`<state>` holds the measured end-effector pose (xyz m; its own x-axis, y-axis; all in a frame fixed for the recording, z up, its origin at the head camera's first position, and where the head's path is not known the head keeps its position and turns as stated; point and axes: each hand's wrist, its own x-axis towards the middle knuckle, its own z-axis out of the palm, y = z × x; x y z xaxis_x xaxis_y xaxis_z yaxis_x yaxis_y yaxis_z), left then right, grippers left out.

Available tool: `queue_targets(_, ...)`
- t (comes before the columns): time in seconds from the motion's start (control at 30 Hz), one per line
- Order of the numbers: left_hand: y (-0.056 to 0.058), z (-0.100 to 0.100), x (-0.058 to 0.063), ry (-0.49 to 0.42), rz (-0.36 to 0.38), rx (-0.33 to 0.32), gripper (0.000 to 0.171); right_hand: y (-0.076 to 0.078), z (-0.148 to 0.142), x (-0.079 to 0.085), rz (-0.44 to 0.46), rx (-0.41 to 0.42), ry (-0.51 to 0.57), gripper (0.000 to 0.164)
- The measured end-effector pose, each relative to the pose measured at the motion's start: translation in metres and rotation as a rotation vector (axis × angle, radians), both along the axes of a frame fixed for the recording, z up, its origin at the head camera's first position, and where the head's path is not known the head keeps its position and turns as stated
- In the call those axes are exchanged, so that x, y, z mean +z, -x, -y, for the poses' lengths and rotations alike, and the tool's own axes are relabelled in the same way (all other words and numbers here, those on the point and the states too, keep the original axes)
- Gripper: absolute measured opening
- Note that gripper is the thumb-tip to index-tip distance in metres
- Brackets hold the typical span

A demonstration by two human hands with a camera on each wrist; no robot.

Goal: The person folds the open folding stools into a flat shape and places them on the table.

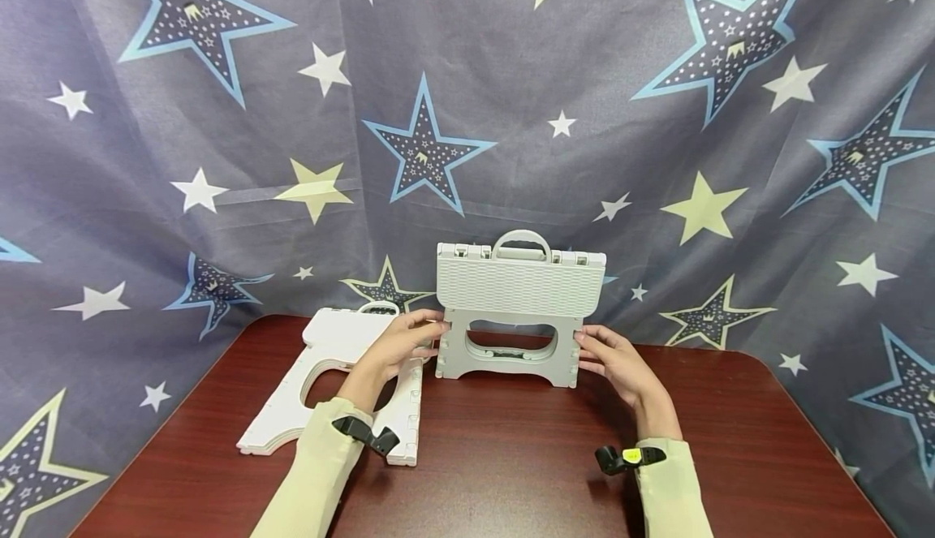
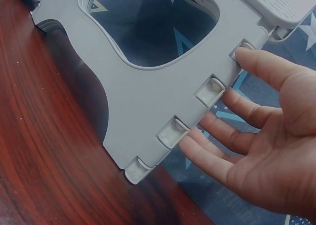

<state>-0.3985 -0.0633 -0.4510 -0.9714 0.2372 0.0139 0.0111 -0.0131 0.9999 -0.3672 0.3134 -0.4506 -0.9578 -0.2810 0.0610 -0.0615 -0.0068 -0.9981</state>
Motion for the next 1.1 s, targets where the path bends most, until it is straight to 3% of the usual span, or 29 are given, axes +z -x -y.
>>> queue_targets(0.33, -0.0012, -0.0017, 0.0002, -0.013, -0.019, 0.016, 0.036, 0.0010, 0.0005, -0.0010, -0.008, -0.015, -0.027, 0.009)
queue_targets(0.77, -0.0037, -0.0048, 0.0045, 0.003, 0.009, 0.054, 0.037, -0.0004, 0.0017, 0.0033, -0.040, -0.061, -0.036, 0.009)
queue_targets(1.1, -0.0033, -0.0061, 0.0039, 0.001, 0.008, 0.050, 0.037, 0.0005, 0.0027, 0.0038, -0.029, -0.083, -0.026, 0.008)
